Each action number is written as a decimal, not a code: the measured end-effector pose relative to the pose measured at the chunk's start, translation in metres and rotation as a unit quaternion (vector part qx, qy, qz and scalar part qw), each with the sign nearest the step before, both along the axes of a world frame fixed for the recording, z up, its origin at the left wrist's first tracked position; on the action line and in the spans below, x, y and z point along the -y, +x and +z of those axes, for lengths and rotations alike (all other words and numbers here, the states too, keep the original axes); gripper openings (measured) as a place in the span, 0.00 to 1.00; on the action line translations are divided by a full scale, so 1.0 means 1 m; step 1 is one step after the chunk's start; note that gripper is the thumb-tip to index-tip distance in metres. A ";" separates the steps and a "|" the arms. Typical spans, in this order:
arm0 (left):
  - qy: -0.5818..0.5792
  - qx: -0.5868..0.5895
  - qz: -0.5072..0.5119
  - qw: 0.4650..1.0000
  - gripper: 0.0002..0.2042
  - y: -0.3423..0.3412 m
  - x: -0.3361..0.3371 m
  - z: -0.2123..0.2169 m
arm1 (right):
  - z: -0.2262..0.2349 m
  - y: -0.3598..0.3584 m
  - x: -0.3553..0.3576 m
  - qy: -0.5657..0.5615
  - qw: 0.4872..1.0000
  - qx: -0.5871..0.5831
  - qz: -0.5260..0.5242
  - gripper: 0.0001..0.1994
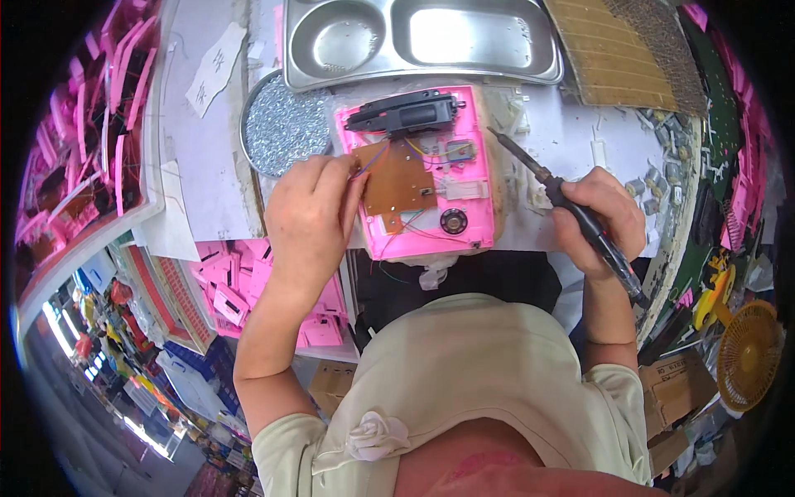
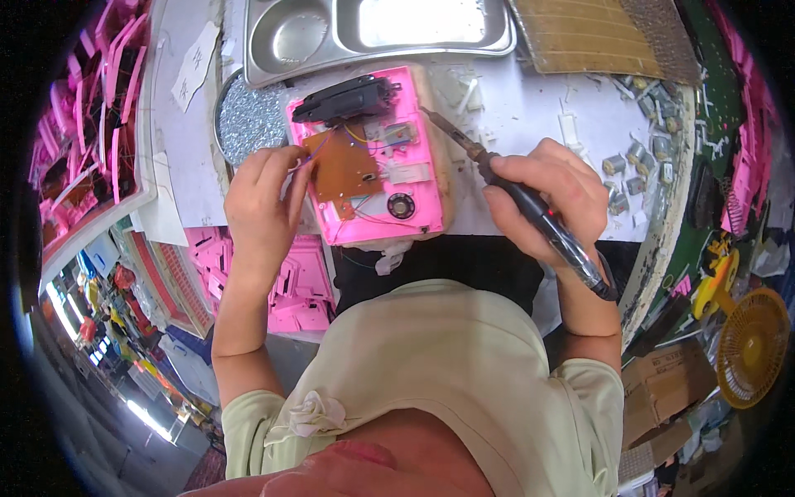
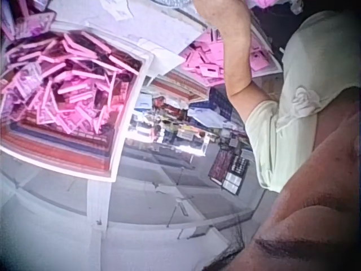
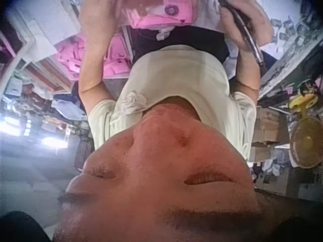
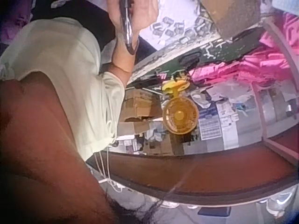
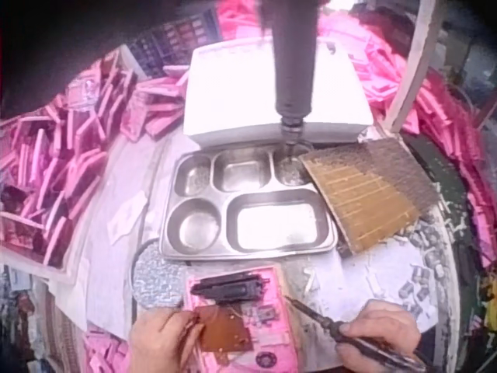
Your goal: Assembling a pink plastic toy by installing internal components and securing the casing with screws.
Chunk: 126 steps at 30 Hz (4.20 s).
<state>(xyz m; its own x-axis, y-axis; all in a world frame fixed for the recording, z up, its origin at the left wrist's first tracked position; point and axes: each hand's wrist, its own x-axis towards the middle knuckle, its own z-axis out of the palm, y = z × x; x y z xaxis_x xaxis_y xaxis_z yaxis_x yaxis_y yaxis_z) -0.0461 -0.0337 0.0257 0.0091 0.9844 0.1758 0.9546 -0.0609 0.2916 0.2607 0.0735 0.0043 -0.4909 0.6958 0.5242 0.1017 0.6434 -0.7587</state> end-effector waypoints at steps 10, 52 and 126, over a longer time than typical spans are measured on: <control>0.046 0.054 -0.044 0.997 0.07 -0.001 -0.012 0.006 | 0.011 -0.003 0.005 0.004 1.000 -0.007 -0.024 0.17; 0.051 0.399 0.032 0.915 0.03 0.022 -0.029 -0.014 | 0.015 -0.085 -0.001 -0.018 0.998 0.029 -0.043 0.29; 0.120 0.344 0.085 0.927 0.07 0.028 -0.036 -0.028 | 0.010 -0.058 0.002 0.039 0.996 0.051 0.069 0.19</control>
